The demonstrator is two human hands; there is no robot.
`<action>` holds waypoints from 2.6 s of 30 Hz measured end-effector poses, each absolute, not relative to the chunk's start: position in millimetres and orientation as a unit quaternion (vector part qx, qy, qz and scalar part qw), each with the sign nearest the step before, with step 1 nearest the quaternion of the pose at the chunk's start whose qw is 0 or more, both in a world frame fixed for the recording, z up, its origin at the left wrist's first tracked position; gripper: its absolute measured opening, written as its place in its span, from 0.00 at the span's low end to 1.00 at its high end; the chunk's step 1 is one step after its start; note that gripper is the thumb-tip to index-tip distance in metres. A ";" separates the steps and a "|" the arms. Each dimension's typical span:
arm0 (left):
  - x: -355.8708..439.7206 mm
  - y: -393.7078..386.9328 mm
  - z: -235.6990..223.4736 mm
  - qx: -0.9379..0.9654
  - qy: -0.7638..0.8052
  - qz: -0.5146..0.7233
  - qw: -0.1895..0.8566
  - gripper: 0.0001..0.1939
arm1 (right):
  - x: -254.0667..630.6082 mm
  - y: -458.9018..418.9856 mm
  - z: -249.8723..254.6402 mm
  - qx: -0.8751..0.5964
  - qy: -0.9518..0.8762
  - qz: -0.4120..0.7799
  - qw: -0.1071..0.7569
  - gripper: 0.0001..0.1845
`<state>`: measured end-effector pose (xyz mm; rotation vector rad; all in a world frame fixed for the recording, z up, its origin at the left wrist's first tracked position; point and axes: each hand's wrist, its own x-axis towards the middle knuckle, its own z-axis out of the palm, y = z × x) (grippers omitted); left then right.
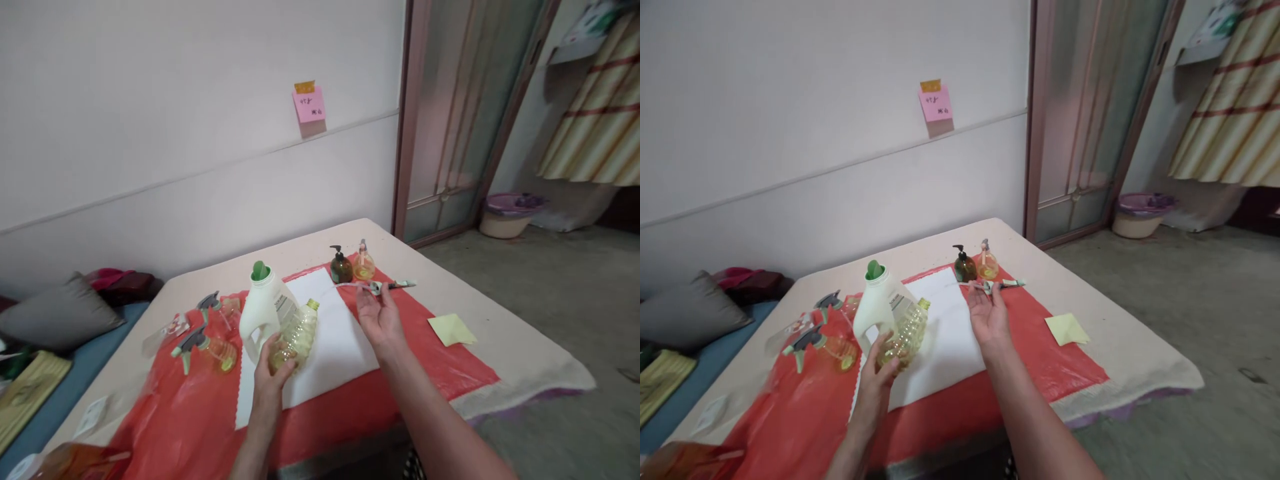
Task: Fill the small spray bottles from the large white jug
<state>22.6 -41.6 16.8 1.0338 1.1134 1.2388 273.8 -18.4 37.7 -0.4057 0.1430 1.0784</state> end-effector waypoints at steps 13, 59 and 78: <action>28.6 -43.0 12.1 0.456 0.462 0.493 0.580 0.38 | 224.1 -22.9 31.1 -0.293 -0.138 0.546 0.773 0.19; 41.8 -67.0 16.8 0.388 0.387 0.379 0.745 0.41 | 190.3 -29.3 29.4 -0.357 -0.129 0.519 0.766 0.25; 18.8 -64.8 37.5 0.665 0.518 0.354 0.405 0.35 | 163.7 -53.9 20.3 -0.411 -0.537 0.459 0.575 0.23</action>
